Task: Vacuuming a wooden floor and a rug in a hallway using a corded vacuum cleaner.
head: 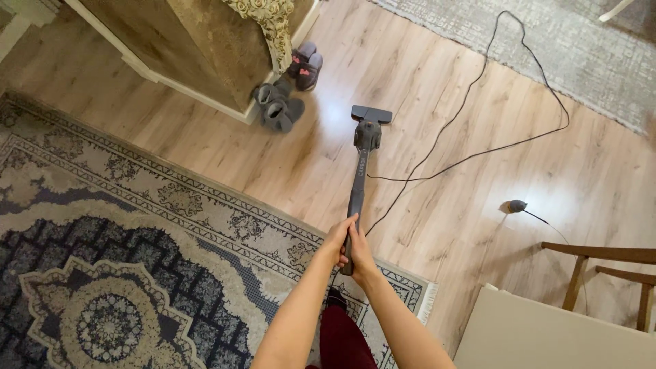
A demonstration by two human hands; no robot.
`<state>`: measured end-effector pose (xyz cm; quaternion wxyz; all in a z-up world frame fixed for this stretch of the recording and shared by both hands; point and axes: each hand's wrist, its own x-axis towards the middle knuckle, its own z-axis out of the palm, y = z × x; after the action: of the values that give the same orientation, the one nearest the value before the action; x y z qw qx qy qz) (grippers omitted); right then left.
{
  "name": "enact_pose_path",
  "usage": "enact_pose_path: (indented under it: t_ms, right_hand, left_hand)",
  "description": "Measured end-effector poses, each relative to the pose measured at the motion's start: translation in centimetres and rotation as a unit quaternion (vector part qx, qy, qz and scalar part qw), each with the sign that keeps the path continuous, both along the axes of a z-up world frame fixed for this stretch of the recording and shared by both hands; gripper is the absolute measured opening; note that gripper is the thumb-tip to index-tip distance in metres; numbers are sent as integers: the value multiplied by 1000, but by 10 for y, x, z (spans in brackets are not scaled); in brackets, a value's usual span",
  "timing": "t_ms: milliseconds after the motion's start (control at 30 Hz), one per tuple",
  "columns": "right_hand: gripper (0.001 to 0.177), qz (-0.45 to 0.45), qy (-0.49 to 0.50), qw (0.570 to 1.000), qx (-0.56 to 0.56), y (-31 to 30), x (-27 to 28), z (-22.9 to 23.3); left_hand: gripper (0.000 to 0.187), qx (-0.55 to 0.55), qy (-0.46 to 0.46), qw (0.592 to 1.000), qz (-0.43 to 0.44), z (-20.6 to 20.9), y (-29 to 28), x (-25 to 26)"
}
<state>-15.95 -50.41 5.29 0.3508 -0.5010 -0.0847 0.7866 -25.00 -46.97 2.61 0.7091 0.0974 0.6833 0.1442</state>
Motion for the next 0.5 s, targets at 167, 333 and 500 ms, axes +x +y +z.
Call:
enact_pose_path:
  t_ms: [167,333,500]
  right_hand:
    - [32,-7,-4,1000,9,9,4,-6]
    - [28,-9,-25,1000,-5,24,4,14]
    - [37,0,-17,1000,-10,27,8,22]
  left_hand:
    - [66,2,11,1000,3,5,10,4]
    - [66,16,-2,999,30,-1,23,6]
    - [66,45,-21,998,32,-2,26,8]
